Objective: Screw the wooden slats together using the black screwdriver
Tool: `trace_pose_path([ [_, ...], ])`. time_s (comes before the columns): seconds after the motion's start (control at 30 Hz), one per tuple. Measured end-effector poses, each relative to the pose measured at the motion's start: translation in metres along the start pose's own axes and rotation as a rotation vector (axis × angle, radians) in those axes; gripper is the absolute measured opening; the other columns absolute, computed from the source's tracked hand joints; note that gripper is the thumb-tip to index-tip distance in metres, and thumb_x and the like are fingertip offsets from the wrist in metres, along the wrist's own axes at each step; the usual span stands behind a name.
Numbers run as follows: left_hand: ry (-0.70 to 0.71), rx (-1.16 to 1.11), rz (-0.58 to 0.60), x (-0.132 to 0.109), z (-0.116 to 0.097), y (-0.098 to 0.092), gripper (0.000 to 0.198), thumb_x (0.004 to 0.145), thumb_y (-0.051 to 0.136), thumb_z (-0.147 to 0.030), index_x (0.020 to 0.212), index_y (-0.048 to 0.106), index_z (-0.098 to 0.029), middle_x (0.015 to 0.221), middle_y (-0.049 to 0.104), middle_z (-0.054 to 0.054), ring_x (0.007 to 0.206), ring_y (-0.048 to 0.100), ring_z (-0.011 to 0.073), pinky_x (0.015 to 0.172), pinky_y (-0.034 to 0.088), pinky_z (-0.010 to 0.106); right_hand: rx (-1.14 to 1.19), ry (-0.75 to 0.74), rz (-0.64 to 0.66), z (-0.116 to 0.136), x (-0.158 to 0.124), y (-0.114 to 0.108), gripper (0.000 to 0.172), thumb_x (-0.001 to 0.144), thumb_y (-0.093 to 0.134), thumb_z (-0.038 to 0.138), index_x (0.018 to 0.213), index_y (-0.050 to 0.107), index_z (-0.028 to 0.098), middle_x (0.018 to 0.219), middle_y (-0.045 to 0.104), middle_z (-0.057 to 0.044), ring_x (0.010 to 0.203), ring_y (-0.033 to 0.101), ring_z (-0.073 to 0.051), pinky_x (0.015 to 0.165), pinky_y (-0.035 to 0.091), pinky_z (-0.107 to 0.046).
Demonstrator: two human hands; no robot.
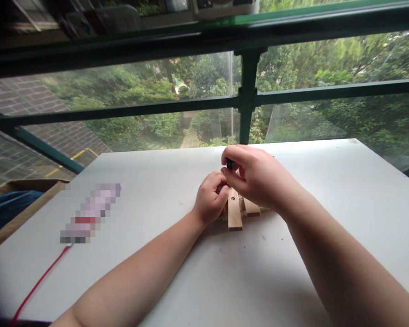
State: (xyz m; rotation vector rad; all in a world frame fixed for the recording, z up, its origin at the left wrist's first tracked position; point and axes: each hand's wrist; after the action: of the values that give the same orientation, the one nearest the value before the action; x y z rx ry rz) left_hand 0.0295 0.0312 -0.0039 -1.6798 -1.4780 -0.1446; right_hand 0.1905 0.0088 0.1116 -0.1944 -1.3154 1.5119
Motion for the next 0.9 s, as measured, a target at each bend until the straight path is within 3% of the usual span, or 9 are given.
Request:
trace_pose_path([
  [0.1,0.012,-0.002,0.0,0.0,-0.001,-0.001,0.017,0.085,0.05,-0.013,0.095,0.061,-0.019,0.106,0.064,0.005,0.102,0.058,0.0183,0.095,0.046,0.032,0.058,0.016,0.007,-0.001,-0.001,0.002,0.002,0.082,0.058,0.021,0.083,0.057,0.021,0.072,0.056,0.001,0.063,0.05,-0.013,0.059,0.038,-0.026],
  [0.27,-0.003,0.003,-0.006,0.001,-0.002,-0.001,0.017,0.085,0.05,-0.014,0.097,0.061,-0.019,0.103,0.064,0.006,0.099,0.058,0.0196,0.093,0.047,0.033,0.183,-0.062,0.06,-0.002,-0.002,0.008,0.02,0.084,0.054,0.015,0.102,0.058,0.022,0.086,0.065,0.0,0.074,0.058,-0.013,0.066,0.043,-0.024],
  [0.4,0.0,-0.012,-0.013,0.001,-0.002,-0.001,0.018,0.085,0.051,-0.013,0.099,0.061,-0.02,0.105,0.063,0.005,0.101,0.058,0.0189,0.094,0.047,0.033,0.186,-0.077,0.072,-0.002,-0.002,0.005,0.021,0.082,0.054,0.011,0.1,0.056,0.022,0.084,0.064,0.0,0.073,0.058,-0.014,0.067,0.043,-0.025],
  [0.57,-0.002,-0.02,-0.011,0.001,-0.001,0.0,0.017,0.085,0.052,-0.013,0.096,0.062,-0.02,0.105,0.063,0.005,0.102,0.058,0.0185,0.095,0.047,0.033,0.196,-0.027,0.154,-0.004,-0.004,-0.004,0.036,0.075,0.049,0.003,0.105,0.053,0.023,0.091,0.064,-0.001,0.079,0.059,-0.016,0.068,0.043,-0.026],
  [0.9,-0.006,-0.007,-0.016,0.001,-0.002,-0.001,0.016,0.085,0.052,-0.014,0.095,0.063,-0.02,0.104,0.064,0.005,0.101,0.059,0.0178,0.095,0.047,0.033,0.214,0.007,0.152,-0.007,-0.004,-0.003,0.041,0.077,0.046,0.002,0.11,0.051,0.025,0.093,0.064,0.0,0.077,0.058,-0.014,0.068,0.045,-0.025],
])
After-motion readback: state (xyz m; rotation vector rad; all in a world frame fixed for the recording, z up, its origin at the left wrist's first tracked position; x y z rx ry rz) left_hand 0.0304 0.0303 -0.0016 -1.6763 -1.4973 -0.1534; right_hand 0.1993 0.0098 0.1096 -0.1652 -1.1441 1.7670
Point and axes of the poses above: each hand's wrist, its own x-axis towards the middle knuckle, its own y-axis out of the palm, z = x × y
